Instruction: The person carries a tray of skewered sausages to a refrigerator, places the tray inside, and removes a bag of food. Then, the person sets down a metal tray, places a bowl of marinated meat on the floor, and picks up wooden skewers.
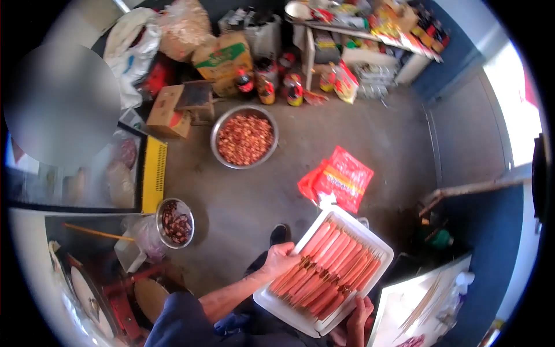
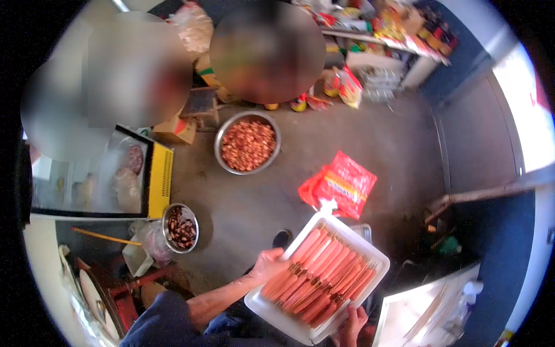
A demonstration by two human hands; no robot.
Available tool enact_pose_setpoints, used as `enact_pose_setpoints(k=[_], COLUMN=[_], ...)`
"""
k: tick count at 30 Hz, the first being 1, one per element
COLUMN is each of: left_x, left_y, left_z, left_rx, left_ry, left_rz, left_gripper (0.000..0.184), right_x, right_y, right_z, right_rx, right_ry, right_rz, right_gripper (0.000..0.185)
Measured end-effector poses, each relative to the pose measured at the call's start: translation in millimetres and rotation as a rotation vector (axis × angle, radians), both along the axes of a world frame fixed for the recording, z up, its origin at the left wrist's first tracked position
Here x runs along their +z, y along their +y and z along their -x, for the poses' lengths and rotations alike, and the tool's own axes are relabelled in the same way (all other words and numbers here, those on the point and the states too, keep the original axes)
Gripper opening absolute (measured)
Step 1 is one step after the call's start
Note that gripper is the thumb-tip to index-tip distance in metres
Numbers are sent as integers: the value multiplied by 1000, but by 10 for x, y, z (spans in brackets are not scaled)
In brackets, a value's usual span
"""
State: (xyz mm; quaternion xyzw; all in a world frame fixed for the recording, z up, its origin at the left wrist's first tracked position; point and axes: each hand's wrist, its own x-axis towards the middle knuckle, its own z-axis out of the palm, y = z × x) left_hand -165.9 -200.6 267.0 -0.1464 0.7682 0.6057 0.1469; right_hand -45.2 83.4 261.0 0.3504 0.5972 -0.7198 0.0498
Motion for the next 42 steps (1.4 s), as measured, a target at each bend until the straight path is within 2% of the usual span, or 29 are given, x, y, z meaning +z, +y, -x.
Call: enact_pose_setpoints(k=[2, 3, 5, 6, 8, 10, 12, 13, 15, 19, 20, 21, 26, 27, 29, 31, 32, 33, 34, 35, 40, 41, 42], left_x=[317, 698, 950, 1253, 1614, 1702, 1767, 2415, 2240, 2390, 3089, 2970, 2972, 3645, 3393, 3308, 3257, 3196, 3950, 3699, 3430, 4126, 4048], left_y=[-202, -273, -512, -603, -755, -871, -1000, -1141, -1060, -1056, -1184, -1133, -1277, -1486, -1611, -1831, -1986, -2182, -2632, -2699, -3516, -3872, -3930], left_z=[36, 116, 177, 322, 342, 257, 106, 286, 6, -546, -363, -539, -954, -678, -884, -965, -984, -988, -564, -688, -866, -602, -658], left_rx=[44, 82, 113, 122, 188, 234, 280, 268, 349, 461, 481, 518, 640, 653, 717, 789, 827, 852, 873, 918, 1046, 1086, 1127], left_ry=[5, -46, -28, -45, -26, 14, 22, -40, -16, -84, -135, -112, -123, -157, -152, -134, -126, -113, -162, -128, -48, -111, -110], left_rz=[-3, -55, -25, 5, 17, -26, 35, 84, 86, 124, 139, 145, 120, 117, 170, 159, 160, 159, 168, 181, 137, 124, 127], left_gripper=[27, 26, 26, 26, 26, 27, 27, 27, 26, 21, 21, 21, 21, 21, 19, 20, 21, 21, 22, 23, 22, 21, 21], right_x=[346, 572, 1009, 1441, 1675, 1722, 1769, 2450, 2137, 1989, 2668, 2512, 2477, 3158, 2964, 2660, 2482, 2574, 3336, 3056, 2883, 3569, 3502], right_y=[-128, -236, -454, -519, -617, -720, -844, -971, -864, -896, -1045, -1025, -1283, -1507, -1686, -1895, -2029, -2351, -2853, -3008, -3997, -4389, -4531], right_z=[147, 265, 464, 703, 857, 942, 996, 1252, 1188, 955, 1181, 1101, 1069, 1386, 1383, 1511, 1586, 1653, 2091, 2069, 2243, 2524, 2554], right_rx=[33, 54, 9, 31, 227, 248, 269, 284, 375, 446, 448, 440, 535, 548, 611, 698, 750, 771, 788, 800, 987, 1008, 1041], right_ry=[51, 58, 70, 42, 33, 36, 102, 56, 94, 150, 121, 128, 99, 37, 41, 77, 100, 139, 79, 110, 108, 44, 73], right_rz=[16, 17, 18, 15, -99, -89, -25, -26, -56, -45, -31, -18, 10, 19, 60, 1, -51, 24, 14, 21, -15, -15, -17], right_gripper=[27, 27, 23, 23, 21, 20, 19, 19, 14, 8, 10, 10, 6, 10, 22, 16, 10, 13, 13, 11, 10, 10, 8])
